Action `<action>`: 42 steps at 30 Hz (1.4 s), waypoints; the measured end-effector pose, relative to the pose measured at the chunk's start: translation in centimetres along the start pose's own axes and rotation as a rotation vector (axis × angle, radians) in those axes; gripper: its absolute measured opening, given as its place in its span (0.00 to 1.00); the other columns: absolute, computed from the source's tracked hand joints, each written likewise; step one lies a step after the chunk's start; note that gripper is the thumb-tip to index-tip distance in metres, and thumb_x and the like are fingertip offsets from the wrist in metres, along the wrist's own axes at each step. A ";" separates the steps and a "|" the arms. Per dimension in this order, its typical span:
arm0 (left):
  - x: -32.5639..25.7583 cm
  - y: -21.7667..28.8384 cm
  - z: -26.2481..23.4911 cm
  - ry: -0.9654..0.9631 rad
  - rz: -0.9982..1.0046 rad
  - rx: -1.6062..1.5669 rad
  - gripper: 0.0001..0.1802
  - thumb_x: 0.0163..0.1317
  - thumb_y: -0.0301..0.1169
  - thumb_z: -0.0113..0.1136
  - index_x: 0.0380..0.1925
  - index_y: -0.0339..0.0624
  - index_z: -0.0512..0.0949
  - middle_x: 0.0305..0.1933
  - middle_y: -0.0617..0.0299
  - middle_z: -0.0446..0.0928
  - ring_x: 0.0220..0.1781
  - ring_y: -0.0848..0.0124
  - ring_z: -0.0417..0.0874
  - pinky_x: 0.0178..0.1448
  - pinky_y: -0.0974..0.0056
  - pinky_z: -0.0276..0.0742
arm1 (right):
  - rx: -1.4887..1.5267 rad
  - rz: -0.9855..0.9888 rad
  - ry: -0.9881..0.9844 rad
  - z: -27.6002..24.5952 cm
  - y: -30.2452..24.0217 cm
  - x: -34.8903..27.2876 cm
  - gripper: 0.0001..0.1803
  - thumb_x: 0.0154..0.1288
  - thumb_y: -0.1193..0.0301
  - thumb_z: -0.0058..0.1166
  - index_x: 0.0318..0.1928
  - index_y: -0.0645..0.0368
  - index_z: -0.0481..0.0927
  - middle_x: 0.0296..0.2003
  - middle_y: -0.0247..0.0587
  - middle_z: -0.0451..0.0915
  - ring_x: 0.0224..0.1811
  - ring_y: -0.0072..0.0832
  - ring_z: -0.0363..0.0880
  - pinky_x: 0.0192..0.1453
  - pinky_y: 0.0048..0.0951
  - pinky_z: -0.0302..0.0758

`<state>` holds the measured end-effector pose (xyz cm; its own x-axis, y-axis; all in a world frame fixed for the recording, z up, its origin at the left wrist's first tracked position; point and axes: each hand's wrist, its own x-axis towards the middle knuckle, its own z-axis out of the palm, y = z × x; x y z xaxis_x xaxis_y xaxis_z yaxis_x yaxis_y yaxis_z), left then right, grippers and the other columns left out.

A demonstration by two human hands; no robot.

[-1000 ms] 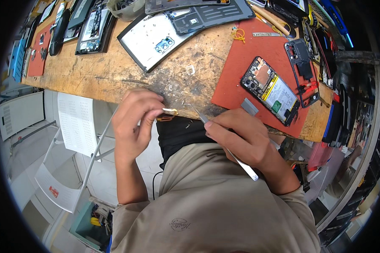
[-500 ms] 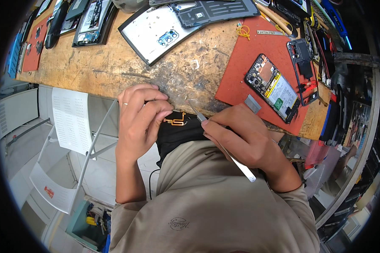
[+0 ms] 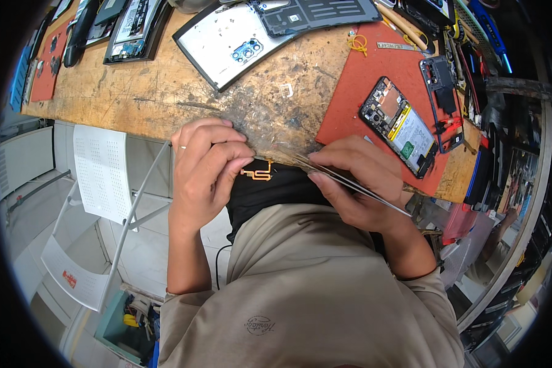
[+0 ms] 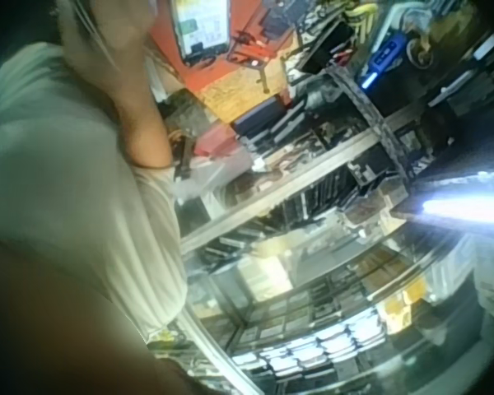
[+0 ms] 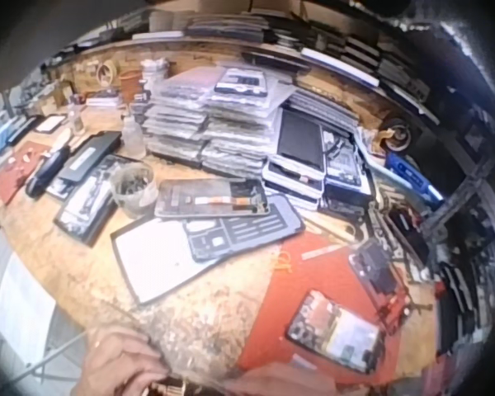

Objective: The person disassembles a smartphone, removes the battery and internal components, and uses tweezers to handle small connectors and ribbon cables. The person then reassembles the phone by placing the back cover and securing internal parts.

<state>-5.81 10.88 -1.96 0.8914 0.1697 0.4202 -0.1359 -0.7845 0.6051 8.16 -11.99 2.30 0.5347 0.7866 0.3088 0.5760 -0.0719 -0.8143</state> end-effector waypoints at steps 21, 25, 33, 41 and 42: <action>0.0 0.1 0.2 0.013 -0.008 0.004 0.06 0.59 0.29 0.76 0.36 0.46 0.88 0.45 0.63 0.84 0.55 0.58 0.83 0.62 0.54 0.68 | -0.020 -0.027 -0.006 -0.1 0.0 -0.1 0.16 0.58 0.84 0.76 0.47 0.67 0.88 0.38 0.51 0.88 0.37 0.42 0.90 0.39 0.35 0.84; 0.0 0.1 0.2 0.016 -0.007 0.005 0.06 0.59 0.29 0.76 0.36 0.46 0.88 0.45 0.63 0.84 0.55 0.58 0.83 0.62 0.54 0.68 | -0.018 -0.027 -0.007 0.0 0.0 -0.1 0.16 0.57 0.85 0.75 0.47 0.68 0.88 0.38 0.51 0.88 0.37 0.42 0.90 0.40 0.35 0.84; 0.0 0.1 0.2 0.017 -0.011 0.002 0.06 0.60 0.30 0.76 0.36 0.46 0.88 0.45 0.63 0.84 0.55 0.58 0.83 0.62 0.54 0.68 | -0.023 -0.017 -0.018 -0.1 0.0 0.1 0.15 0.58 0.85 0.75 0.47 0.68 0.88 0.37 0.50 0.87 0.36 0.42 0.89 0.38 0.35 0.83; 0.1 0.1 0.2 0.014 -0.002 0.010 0.07 0.59 0.29 0.76 0.36 0.46 0.88 0.45 0.63 0.84 0.55 0.58 0.83 0.62 0.54 0.68 | -0.021 -0.046 -0.012 0.0 0.2 0.0 0.16 0.58 0.85 0.75 0.47 0.68 0.88 0.37 0.50 0.88 0.36 0.41 0.89 0.38 0.35 0.83; 0.1 0.1 0.2 0.015 -0.003 0.006 0.07 0.59 0.29 0.76 0.36 0.46 0.88 0.45 0.63 0.84 0.55 0.58 0.83 0.61 0.54 0.68 | -0.014 -0.046 -0.010 0.0 0.2 0.0 0.16 0.58 0.85 0.75 0.47 0.68 0.88 0.38 0.50 0.88 0.36 0.41 0.90 0.38 0.34 0.83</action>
<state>-5.66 10.73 -2.00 0.8854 0.1809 0.4282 -0.1303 -0.7876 0.6023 8.26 -12.04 2.18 0.5013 0.7955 0.3404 0.6083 -0.0443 -0.7925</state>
